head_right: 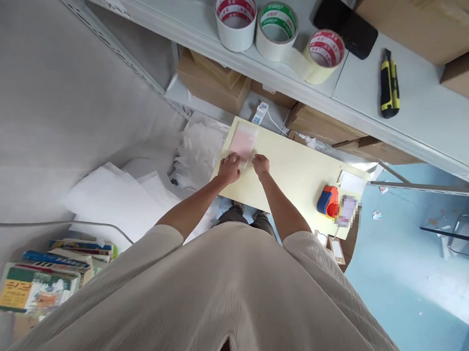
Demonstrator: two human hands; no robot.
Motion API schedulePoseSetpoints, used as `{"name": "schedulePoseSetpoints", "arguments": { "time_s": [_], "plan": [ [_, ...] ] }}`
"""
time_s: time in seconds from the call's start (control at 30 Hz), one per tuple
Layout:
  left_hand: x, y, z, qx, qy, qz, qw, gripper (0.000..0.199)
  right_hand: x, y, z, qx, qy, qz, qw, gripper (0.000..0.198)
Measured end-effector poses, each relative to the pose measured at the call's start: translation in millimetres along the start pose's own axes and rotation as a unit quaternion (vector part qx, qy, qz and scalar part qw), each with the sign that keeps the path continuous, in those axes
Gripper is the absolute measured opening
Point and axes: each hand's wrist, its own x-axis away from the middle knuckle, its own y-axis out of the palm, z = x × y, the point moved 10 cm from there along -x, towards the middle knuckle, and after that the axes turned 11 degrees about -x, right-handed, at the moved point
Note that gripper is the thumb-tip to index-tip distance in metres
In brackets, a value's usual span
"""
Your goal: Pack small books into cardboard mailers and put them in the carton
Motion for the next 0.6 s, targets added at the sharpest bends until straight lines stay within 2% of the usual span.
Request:
{"name": "schedulePoseSetpoints", "arguments": {
  "time_s": [0.17,0.3,0.47,0.6],
  "plan": [
    [-1.3,-3.2,1.2,-0.028,0.0,0.007,1.0,0.078,51.4,-46.8,32.2,-0.073,0.068,0.025,0.995,0.02],
    [-5.5,-4.5,4.5,-0.05,-0.015,-0.002,0.999,0.08,90.2,-91.5,50.7,-0.096,0.092,0.054,0.99,0.017],
    [9.6,-8.8,32.4,-0.06,-0.028,0.023,0.998,0.085,115.8,-133.5,50.3,-0.103,0.073,0.061,0.99,0.015],
    [42.4,-16.2,57.1,-0.052,-0.046,0.066,0.995,0.081,124.7,-145.3,42.0,-0.094,0.047,0.033,0.994,0.015]
  ]
}}
